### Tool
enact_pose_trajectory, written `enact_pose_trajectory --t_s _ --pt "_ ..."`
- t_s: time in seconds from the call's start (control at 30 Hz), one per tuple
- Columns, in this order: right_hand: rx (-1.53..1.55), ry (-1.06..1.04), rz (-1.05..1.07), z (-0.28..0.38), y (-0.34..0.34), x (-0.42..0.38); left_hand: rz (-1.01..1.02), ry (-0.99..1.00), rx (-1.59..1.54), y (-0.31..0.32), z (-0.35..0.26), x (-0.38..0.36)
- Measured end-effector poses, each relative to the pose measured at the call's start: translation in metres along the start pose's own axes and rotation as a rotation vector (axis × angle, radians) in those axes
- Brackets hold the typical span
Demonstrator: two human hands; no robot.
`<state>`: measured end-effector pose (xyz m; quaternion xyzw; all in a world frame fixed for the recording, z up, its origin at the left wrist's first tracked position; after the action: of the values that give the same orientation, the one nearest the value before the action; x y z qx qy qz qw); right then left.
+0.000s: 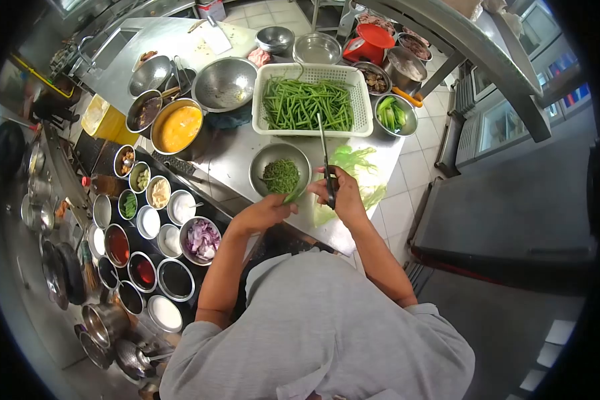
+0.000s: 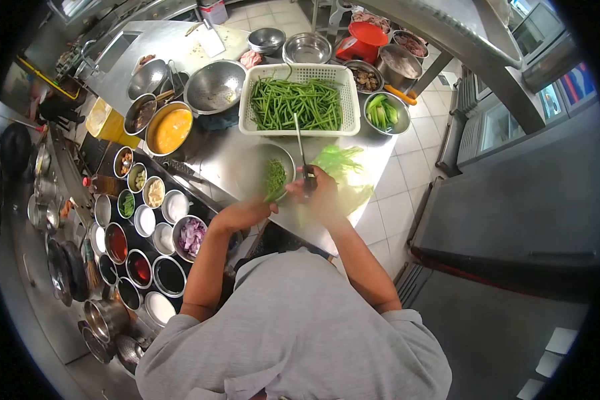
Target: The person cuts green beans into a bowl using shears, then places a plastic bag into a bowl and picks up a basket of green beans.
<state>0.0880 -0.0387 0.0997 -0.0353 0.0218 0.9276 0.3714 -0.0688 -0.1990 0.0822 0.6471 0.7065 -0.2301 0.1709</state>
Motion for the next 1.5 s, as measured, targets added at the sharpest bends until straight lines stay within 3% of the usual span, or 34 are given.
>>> enact_pose_trajectory --t_s 0.13,0.2,0.27,0.33,0.37,0.5,0.7,0.83,0.97,1.03,1.13,1.3,1.5 --pt "-0.283 -0.033 0.094 0.003 -0.011 -0.016 0.072 -0.211 -0.253 -0.011 0.009 -0.002" --pt "-0.356 0.170 0.328 0.005 -0.016 -0.027 0.066 -0.226 -0.297 -0.015 0.006 -0.006" --pt "-0.290 0.080 0.430 -0.016 -0.023 -0.035 0.065 -0.247 -0.342 -0.018 0.007 -0.008" --pt "-0.041 0.386 0.389 -0.001 -0.020 -0.046 0.119 -0.175 -0.424 -0.022 0.006 -0.009" --pt "-0.158 0.275 0.488 -0.002 -0.020 -0.049 0.120 -0.177 -0.425 -0.022 0.007 -0.009" --pt "-0.113 0.333 0.507 0.004 -0.016 -0.049 0.181 -0.212 -0.461 -0.025 0.008 -0.005" --pt "-0.233 0.206 0.536 -0.010 -0.009 -0.034 0.315 -0.275 -0.511 -0.031 0.022 0.010" --pt "-0.283 0.232 0.522 -0.017 -0.005 -0.029 0.371 -0.331 -0.511 -0.037 0.044 0.028" --pt "-0.192 0.327 0.451 -0.031 -0.003 -0.025 0.260 -0.331 -0.574 -0.041 0.063 0.044" --pt "-0.162 0.363 0.428 -0.033 -0.003 -0.026 0.270 -0.430 -0.587 -0.044 0.055 0.044" --pt "-0.077 0.349 0.348 -0.026 -0.004 -0.030 0.237 -0.312 -0.534 -0.046 0.058 0.045" --pt "-0.018 0.416 0.497 -0.016 -0.010 -0.042 0.293 -0.331 -0.677 -0.048 0.056 0.044" --pt "0.052 0.433 0.442 -0.009 -0.004 -0.046 0.276 -0.250 -0.574 -0.040 0.063 0.056"
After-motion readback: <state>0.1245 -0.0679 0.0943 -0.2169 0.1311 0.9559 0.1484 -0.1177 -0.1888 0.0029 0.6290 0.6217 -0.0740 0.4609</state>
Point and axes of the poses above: each hand's wrist, its own x-axis towards the middle knuckle, its own y-axis out of the palm, z = x × y, the point moved 2 cm from there along x, towards the middle knuckle, and after that the axes turned 10 degrees about -y, right-handed, at the moved point
